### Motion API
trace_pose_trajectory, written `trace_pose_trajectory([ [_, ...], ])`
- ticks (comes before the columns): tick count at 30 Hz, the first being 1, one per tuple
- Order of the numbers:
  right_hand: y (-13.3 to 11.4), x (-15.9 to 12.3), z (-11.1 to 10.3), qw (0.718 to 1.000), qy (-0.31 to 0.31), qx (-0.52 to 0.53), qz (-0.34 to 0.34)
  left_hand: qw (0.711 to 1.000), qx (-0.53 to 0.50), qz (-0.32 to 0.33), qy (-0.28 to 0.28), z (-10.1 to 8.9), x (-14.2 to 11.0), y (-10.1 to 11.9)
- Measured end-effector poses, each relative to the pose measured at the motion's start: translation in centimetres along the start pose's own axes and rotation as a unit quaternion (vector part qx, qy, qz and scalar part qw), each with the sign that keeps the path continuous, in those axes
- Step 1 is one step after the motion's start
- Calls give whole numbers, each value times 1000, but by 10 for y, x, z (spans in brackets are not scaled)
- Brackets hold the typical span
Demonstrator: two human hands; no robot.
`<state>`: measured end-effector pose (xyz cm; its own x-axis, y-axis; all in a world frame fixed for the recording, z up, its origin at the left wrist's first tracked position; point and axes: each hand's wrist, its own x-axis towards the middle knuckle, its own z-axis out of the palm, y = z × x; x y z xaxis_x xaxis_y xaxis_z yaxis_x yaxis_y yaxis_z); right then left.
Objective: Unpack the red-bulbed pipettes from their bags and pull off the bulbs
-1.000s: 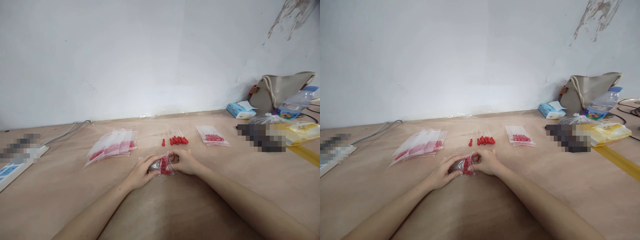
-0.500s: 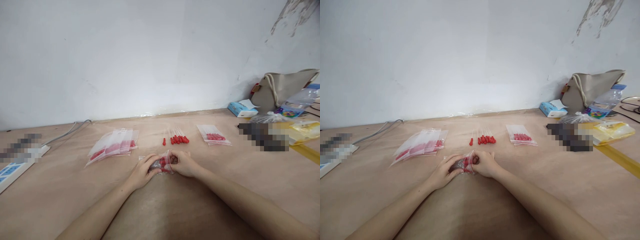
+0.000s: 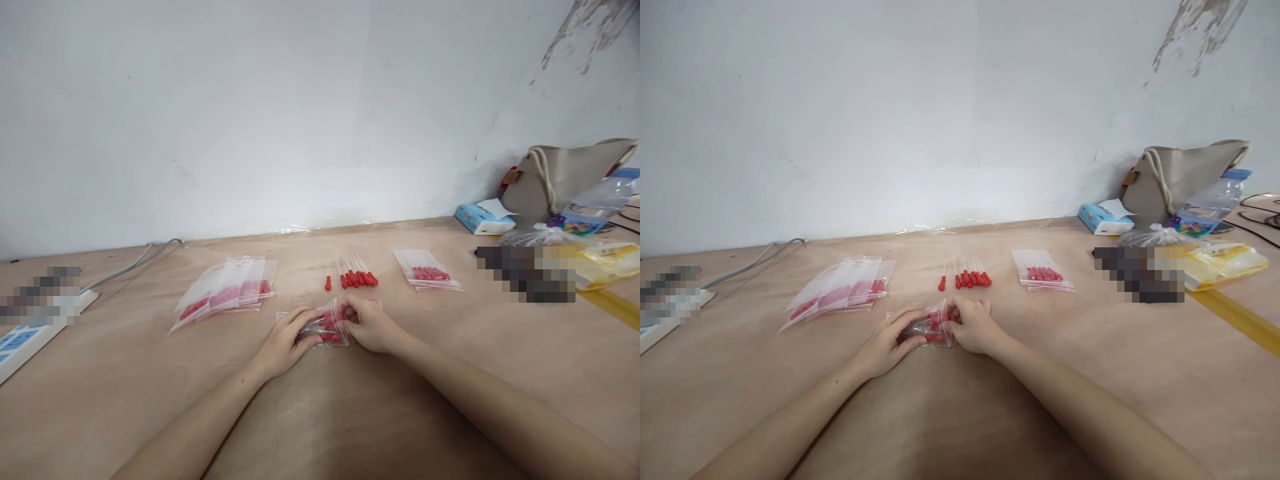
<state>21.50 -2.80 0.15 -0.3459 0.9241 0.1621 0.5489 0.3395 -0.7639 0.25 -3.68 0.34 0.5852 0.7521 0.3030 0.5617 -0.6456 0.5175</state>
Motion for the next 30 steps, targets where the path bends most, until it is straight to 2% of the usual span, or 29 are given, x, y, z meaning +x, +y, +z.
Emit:
trace_pose_trajectory([
  [4, 8, 4, -22, 991, -21, 121, 56, 1000, -3, 2, 8, 1, -1, -1],
  [7, 10, 7, -37, 965, -59, 229, 111, 1000, -3, -2, 4, 0, -1, 0],
  [9, 11, 8, -43, 949, -58, 281, 129, 1000, -1, -3, 4, 1, -1, 0],
  [13, 15, 11, -53, 928, -65, 334, 151, 1000, 2, 1, 9, 1, -1, -1],
  [15, 18, 12, -65, 920, -72, 346, 167, 1000, 2, 1, 9, 2, 0, -2],
  [18, 20, 12, -92, 924, -30, 338, 177, 1000, -2, 5, 8, 2, 0, -2],
  [20, 20, 13, -109, 934, 39, 324, 143, 1000, -3, 9, 9, 2, 0, -2],
  [22, 18, 17, -117, 942, 115, 303, 87, 1000, -4, 13, 10, 2, 0, -3],
  [24, 17, 25, -111, 945, 192, 263, 18, 1000, -6, 16, 11, 2, 1, -2],
  [26, 16, 35, -94, 946, 252, 200, -43, 1000, -8, 16, 11, 1, 1, -2],
  [28, 16, 45, -73, 957, 265, 90, -75, 1000, -7, 14, 8, 1, 1, -1],
  [30, 17, 53, -54, 967, 232, -45, -94, 1000, -8, 10, 4, 0, 1, 0],
])
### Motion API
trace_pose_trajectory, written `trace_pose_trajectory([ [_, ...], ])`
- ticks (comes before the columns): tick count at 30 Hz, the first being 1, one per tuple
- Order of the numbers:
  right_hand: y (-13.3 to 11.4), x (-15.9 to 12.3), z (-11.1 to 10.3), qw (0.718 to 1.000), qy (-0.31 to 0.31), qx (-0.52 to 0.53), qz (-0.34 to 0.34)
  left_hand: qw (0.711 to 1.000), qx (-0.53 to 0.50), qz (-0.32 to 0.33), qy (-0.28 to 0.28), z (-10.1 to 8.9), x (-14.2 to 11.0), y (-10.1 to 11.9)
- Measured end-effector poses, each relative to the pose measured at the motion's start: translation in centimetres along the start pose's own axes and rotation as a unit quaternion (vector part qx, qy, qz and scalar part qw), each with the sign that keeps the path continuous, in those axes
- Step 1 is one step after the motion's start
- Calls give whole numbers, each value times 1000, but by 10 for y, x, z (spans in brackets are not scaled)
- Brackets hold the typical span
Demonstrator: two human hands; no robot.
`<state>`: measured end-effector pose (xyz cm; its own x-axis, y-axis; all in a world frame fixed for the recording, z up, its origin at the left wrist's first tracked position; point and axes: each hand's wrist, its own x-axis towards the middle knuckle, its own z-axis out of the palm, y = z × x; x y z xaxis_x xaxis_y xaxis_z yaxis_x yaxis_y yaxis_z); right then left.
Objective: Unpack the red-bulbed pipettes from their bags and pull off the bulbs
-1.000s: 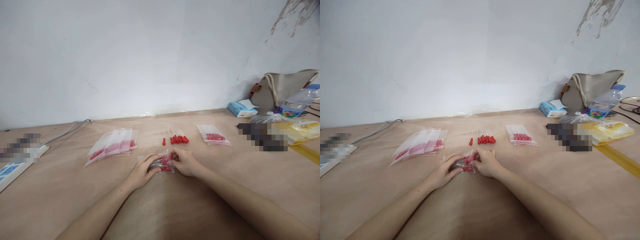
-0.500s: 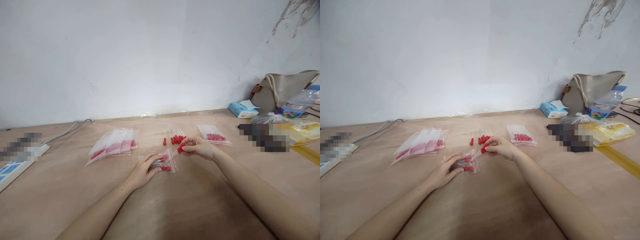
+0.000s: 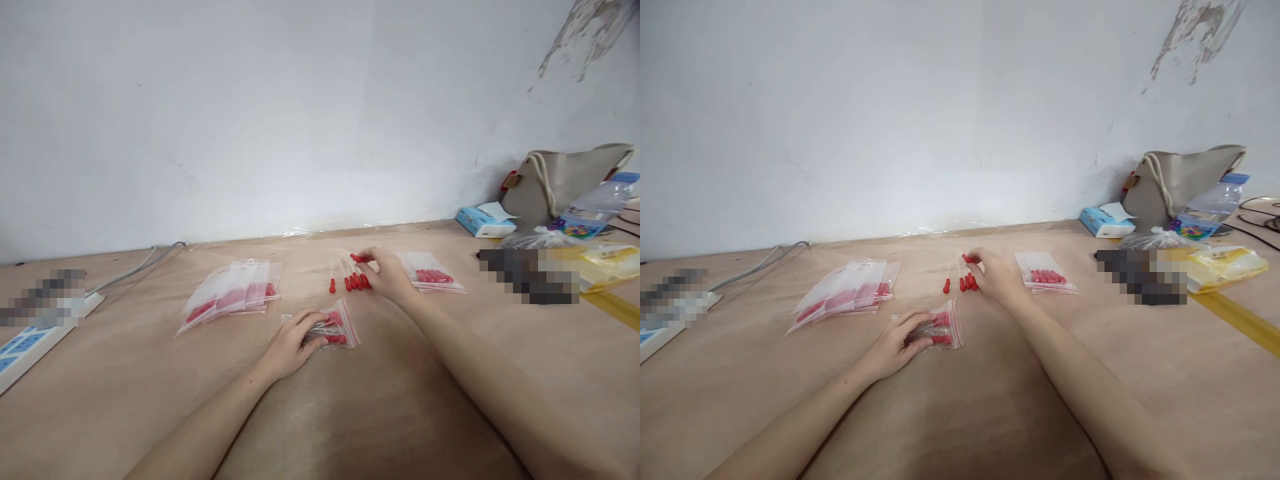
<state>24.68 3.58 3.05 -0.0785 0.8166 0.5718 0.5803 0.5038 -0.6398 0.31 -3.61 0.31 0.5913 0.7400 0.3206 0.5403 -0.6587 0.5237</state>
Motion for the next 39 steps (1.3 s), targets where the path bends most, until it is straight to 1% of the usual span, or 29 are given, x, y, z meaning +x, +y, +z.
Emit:
trace_pose_trajectory([
  [3, 3, -2, 21, 986, -77, -123, -82, 1000, -4, -8, -6, 0, 0, 0],
  [6, 8, -4, 31, 960, -128, -200, -147, 1000, -8, -10, -9, 1, 0, -1],
  [9, 11, -6, 34, 941, -164, -241, -170, 1000, -10, -7, -13, 1, 0, -2],
  [12, 12, -7, 35, 932, -191, -252, -176, 1000, -11, -8, -17, 1, 0, -1],
  [15, 9, -9, 30, 932, -202, -244, -177, 1000, -10, -8, -13, 0, 0, 0],
  [18, 3, -14, 19, 940, -178, -243, -162, 1000, -8, -5, -10, 0, 0, 1],
  [21, -2, -27, 7, 958, -137, -218, -124, 1000, -3, -4, -4, 0, 0, 1],
  [24, -6, -43, 0, 979, -123, -138, -84, 1000, 4, -5, -5, 0, 0, 1],
  [26, -8, -52, 0, 984, -133, -96, -63, 1000, 18, -6, -4, -1, 0, 1],
  [30, -11, -60, 6, 982, -168, -71, -44, 999, 42, -11, 9, 0, -1, -1],
  [34, -12, -61, 14, 979, -186, -67, -53, 999, 30, -12, 0, -1, -1, -1],
  [39, -17, -62, 20, 972, -211, -85, -52, 1000, 7, 12, -15, -3, 0, 2],
])
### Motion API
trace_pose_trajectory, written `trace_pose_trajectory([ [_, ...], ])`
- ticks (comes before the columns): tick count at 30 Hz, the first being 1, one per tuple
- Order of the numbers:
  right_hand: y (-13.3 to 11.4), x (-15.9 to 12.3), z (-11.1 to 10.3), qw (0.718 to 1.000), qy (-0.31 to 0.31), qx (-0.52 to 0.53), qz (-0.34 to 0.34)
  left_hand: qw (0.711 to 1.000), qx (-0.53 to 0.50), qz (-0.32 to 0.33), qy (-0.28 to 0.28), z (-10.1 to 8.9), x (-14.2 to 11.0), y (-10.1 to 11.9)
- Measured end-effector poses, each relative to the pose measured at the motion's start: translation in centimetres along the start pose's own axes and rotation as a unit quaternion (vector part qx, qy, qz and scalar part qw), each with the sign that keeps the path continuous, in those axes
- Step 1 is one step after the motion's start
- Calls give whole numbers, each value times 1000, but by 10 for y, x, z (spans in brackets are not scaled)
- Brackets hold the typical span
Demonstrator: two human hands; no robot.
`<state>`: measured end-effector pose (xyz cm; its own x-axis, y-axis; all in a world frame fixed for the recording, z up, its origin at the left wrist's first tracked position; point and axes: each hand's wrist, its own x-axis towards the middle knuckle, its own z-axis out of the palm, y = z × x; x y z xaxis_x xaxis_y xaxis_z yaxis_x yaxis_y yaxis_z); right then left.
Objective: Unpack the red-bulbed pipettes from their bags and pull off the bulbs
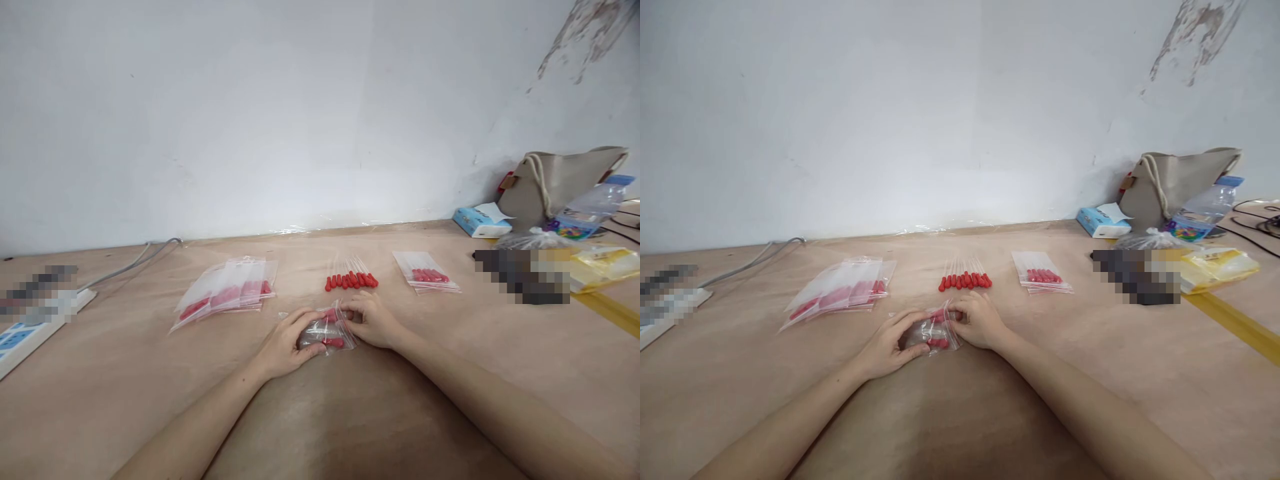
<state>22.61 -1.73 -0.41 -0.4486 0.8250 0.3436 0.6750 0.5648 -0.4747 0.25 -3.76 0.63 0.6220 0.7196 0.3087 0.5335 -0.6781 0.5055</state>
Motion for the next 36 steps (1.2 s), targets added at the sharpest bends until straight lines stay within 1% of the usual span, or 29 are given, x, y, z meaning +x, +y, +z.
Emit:
trace_pose_trajectory([
  [5, -3, 1, 2, 1000, -25, 7, 14, 1000, 1, 11, -10, 0, 0, -1],
  [8, -2, 1, 3, 999, -12, 33, 20, 1000, 5, 12, -13, 1, 0, -1],
  [11, -1, -1, 3, 997, 7, 77, 22, 1000, 11, 6, -13, 1, 0, 0],
  [13, 0, -2, 3, 990, 0, 139, 28, 1000, 16, -1, -14, 0, 0, 1],
  [15, 1, -4, 4, 975, -19, 217, 52, 1000, 19, -4, -15, 0, 0, 1],
  [17, 1, -4, 5, 952, -29, 292, 84, 1000, 20, -6, -17, 0, 0, 1],
  [19, 0, -3, 4, 926, -32, 358, 118, 1000, 16, -8, -22, 0, 0, 1],
  [21, -1, -2, 1, 892, -42, 422, 158, 1000, 10, -13, -27, 0, 0, 1],
  [23, -2, -2, -4, 864, -57, 459, 199, 999, 6, -14, -30, 0, 0, 1],
  [25, 0, -2, -10, 845, -70, 479, 225, 999, 7, -14, -29, 0, 0, 2],
  [30, 12, -4, -15, 799, -78, 543, 246, 1000, 13, -16, -22, 1, 1, 0],
  [31, 15, -4, -15, 793, -74, 550, 252, 1000, 14, -17, -22, 1, 0, 0],
  [33, 20, -3, -18, 791, -70, 548, 264, 999, 16, -20, -22, 1, 0, -1],
  [34, 23, -2, -22, 795, -70, 540, 268, 999, 17, -22, -22, 2, 0, -2],
  [36, 28, -1, -36, 812, -72, 513, 270, 999, 22, -27, -22, 3, -1, -3],
])
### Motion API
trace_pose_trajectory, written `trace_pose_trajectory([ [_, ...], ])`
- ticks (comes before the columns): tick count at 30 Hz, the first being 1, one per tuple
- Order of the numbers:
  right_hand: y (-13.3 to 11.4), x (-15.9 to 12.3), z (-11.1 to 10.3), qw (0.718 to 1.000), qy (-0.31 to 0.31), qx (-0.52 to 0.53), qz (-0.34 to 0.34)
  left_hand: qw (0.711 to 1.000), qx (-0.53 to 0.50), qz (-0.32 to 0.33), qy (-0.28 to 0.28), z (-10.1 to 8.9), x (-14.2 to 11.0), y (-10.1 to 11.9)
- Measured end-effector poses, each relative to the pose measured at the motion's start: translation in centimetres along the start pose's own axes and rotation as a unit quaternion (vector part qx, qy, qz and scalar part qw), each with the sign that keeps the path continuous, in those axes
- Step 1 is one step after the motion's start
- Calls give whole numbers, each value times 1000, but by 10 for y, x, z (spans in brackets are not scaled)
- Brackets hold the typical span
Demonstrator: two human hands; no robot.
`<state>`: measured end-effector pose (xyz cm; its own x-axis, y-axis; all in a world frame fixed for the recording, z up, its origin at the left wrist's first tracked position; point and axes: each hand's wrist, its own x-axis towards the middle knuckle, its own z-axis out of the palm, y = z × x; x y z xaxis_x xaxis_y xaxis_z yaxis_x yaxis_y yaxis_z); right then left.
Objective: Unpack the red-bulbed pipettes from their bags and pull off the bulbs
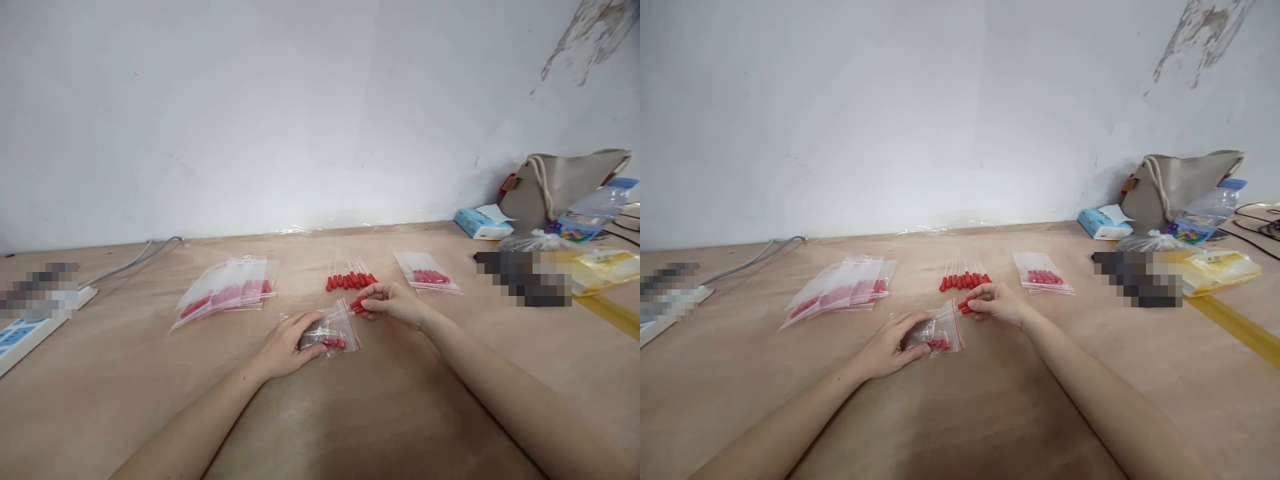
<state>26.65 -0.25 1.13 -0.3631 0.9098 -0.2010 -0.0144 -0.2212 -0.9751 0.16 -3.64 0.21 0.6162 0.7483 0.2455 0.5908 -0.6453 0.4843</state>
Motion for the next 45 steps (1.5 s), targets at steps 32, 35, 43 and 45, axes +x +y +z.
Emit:
trace_pose_trajectory([
  [32, 1, 41, 15, 654, 185, -635, -368, 1000, -2, 6, -4, 0, 1, 2],
  [35, 3, 23, 19, 701, 251, -580, -330, 1000, 0, 3, -8, 0, 1, 1],
  [43, 18, -9, 24, 837, 102, -479, -243, 1000, -5, 0, -9, -1, 1, 3],
  [45, 19, -11, 26, 849, 63, -460, -252, 1000, -6, 6, -8, -2, 1, 4],
])
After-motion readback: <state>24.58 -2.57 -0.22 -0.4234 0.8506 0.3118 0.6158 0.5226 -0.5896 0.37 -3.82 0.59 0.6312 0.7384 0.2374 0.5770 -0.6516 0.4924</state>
